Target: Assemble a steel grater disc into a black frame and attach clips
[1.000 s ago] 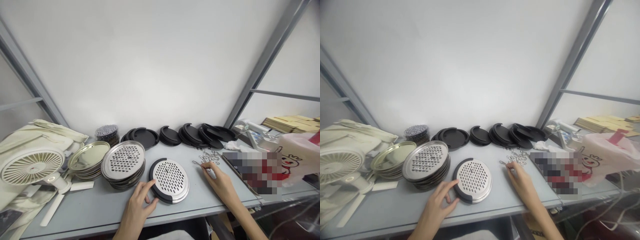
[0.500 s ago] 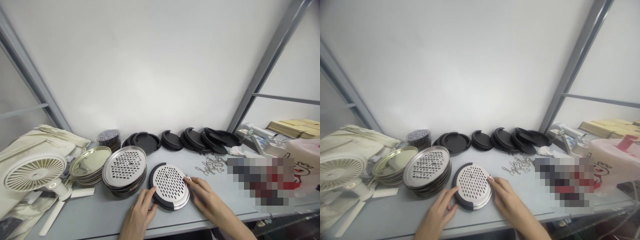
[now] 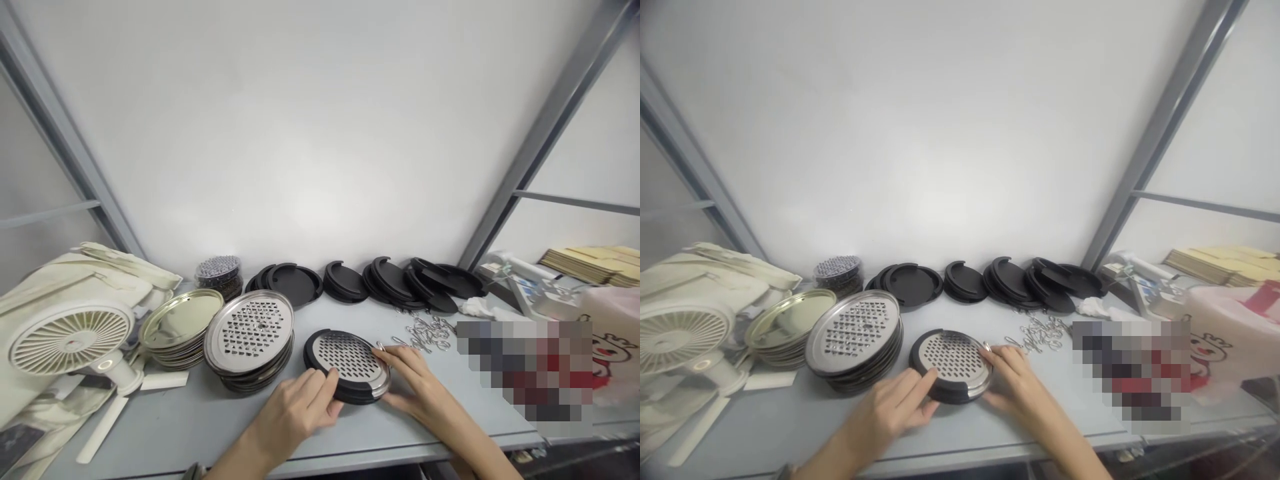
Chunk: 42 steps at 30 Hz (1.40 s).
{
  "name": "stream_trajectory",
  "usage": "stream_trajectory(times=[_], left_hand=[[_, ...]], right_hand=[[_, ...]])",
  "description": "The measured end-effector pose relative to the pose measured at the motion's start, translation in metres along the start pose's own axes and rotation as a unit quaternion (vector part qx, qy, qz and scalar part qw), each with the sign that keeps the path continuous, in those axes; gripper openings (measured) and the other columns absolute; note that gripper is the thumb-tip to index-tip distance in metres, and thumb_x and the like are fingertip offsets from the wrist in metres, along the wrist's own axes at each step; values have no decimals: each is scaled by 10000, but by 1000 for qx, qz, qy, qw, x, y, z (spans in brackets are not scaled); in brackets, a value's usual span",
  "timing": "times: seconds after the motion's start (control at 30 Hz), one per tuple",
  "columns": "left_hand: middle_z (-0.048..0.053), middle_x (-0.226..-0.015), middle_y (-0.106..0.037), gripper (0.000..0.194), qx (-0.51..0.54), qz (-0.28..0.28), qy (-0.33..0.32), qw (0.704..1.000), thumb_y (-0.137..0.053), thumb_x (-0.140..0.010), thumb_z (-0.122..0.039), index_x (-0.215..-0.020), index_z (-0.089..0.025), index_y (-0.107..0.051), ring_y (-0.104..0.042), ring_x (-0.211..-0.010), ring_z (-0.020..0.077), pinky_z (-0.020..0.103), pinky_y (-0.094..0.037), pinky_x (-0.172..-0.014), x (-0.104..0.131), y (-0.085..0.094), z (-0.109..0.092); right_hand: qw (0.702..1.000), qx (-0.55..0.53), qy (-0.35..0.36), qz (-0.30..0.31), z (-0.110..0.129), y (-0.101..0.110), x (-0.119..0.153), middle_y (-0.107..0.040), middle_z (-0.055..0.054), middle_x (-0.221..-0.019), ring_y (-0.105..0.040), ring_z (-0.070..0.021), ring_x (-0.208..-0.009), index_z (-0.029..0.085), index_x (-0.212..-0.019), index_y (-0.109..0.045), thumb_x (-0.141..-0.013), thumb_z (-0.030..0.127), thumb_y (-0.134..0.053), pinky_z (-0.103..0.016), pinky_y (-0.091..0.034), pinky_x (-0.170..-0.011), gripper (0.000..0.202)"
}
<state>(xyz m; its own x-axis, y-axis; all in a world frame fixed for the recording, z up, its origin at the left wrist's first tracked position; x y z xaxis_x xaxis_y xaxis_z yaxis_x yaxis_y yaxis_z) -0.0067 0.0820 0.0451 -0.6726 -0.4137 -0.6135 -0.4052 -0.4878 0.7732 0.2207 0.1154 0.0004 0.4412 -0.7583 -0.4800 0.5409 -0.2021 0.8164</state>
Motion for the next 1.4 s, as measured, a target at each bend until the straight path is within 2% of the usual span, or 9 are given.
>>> stream_trajectory(times=[0.2,0.27,0.43,0.63,0.77,0.9,1.07,1.2,1.4], left_hand=[[33,-800,-597,288,108,-43,126,985,-478,-922,-207,-1205,-162,-502,-615,-700,137,220,-503,-626,-23,17,9],[17,-825,-575,323,156,-49,186,969,-470,-922,-195,-1244,-196,-448,-590,-693,125,225,-498,-656,-26,15,13],[24,-912,-541,340,237,-38,262,935,-416,-905,-129,-1232,-219,-403,-570,-752,131,265,-492,-725,-18,2,13],[90,-1151,-512,411,267,82,244,929,-530,-850,-160,-1244,-218,-431,-525,-1092,224,375,-468,-931,-4,-18,-1],[102,-1366,-417,676,237,129,217,938,-679,-757,-193,-1356,-243,-369,-404,-1261,286,448,-402,-1034,-2,-30,-5],[61,-1439,-377,670,238,157,173,943,-667,-794,-228,-1382,-271,-348,-403,-1270,260,430,-394,-1043,-8,-32,-6],[29,-1260,-552,371,253,171,115,945,-423,-935,-124,-1287,-238,-452,-474,-1168,195,384,-386,-1019,-24,-23,-7],[9,-1043,-616,204,232,180,97,951,-486,-926,-141,-1100,-222,-555,-538,-990,181,339,-417,-915,-36,-25,0],[14,-882,-594,109,156,209,-7,965,-473,-930,-131,-857,-178,-539,-536,-826,175,307,-387,-780,-40,-34,-1]], right_hand=[[996,-88,-31,-10,10,17,-1,-603,-79,-1000,-589,-230,-952,246,-1084,-589,-908,289,-528,-305,-502,-811,191],[991,-109,-63,-51,13,21,-4,-601,-67,-909,-587,-220,-866,222,-992,-596,-905,319,-535,-294,-494,-764,143],[959,-177,-205,-80,5,18,-15,-475,10,-638,-491,-158,-628,195,-671,-498,-918,453,-464,-230,-427,-564,359],[916,-254,-303,-70,-1,6,-14,-391,37,-581,-417,-133,-576,201,-623,-392,-882,552,-453,-215,-348,-513,440],[898,-278,-341,10,3,-9,-9,-321,58,-506,-337,-102,-486,204,-590,-351,-889,570,-408,-214,-286,-460,476],[894,-273,-349,65,7,-19,-7,-306,64,-507,-301,-85,-446,205,-584,-347,-880,571,-408,-209,-249,-419,475],[903,-237,-341,113,7,-21,-10,-362,53,-500,-338,-87,-423,196,-561,-392,-876,566,-411,-207,-266,-399,486],[904,-237,-334,121,4,-20,-8,-412,46,-478,-406,-102,-416,187,-568,-449,-897,539,-401,-210,-322,-420,485],[935,-181,-299,58,-9,-2,2,-551,-5,-550,-518,-155,-495,175,-686,-591,-929,481,-364,-251,-416,-515,452]])
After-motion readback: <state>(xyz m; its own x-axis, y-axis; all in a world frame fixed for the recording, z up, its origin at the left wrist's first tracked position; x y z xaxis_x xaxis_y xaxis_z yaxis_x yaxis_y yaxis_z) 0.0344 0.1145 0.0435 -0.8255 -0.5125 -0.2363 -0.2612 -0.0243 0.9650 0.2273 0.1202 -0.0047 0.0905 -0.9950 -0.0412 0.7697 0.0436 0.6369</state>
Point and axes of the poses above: each hand's wrist, its own x-axis away from the middle knuckle, its own y-axis out of the back of the hand, z = x × y, the point moved 4 cm from there along -x, towards the middle knuckle
